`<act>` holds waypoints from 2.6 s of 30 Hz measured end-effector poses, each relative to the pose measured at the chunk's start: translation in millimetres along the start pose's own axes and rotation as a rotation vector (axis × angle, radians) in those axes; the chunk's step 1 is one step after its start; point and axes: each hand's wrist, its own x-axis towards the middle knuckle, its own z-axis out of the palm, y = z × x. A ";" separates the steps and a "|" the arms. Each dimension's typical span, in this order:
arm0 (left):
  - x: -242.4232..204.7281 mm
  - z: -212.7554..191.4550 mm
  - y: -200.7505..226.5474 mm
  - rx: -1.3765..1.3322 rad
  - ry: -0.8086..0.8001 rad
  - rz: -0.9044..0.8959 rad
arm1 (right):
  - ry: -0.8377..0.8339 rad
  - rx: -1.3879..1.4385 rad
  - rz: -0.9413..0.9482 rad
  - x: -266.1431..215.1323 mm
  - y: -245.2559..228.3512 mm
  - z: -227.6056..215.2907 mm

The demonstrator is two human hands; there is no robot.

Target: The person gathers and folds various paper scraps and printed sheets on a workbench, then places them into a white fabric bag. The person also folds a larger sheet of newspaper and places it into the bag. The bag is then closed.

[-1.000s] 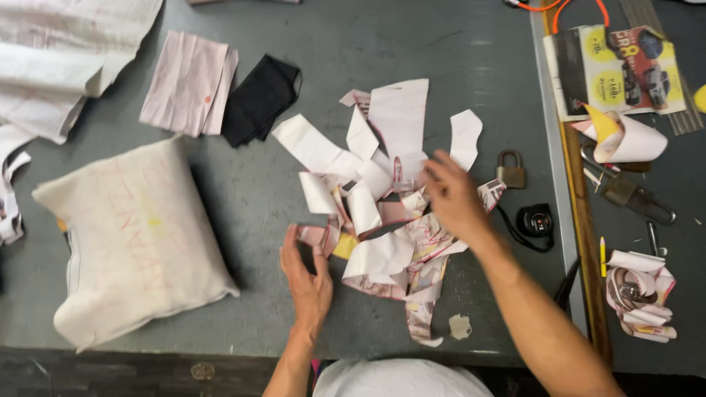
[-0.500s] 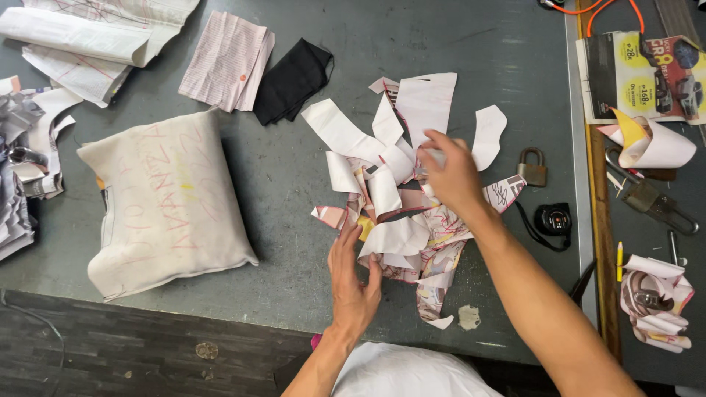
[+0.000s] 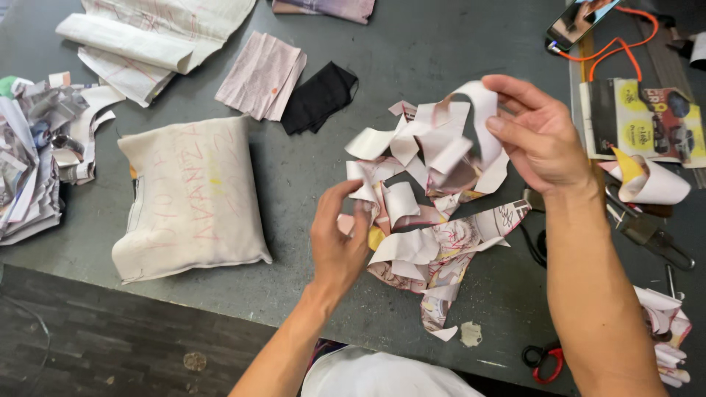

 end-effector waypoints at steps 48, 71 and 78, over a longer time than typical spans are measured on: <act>97.7 -90.4 80.8 -0.013 -0.090 0.195 | -0.022 -1.316 0.188 -14.5 172.5 -63.4; 110.7 47.0 30.0 -0.052 -0.730 0.420 | -0.032 -0.060 -0.072 8.2 -88.6 18.5; 118.8 40.0 46.6 -0.173 -0.670 0.199 | 0.327 -0.701 -0.216 18.4 -78.0 4.1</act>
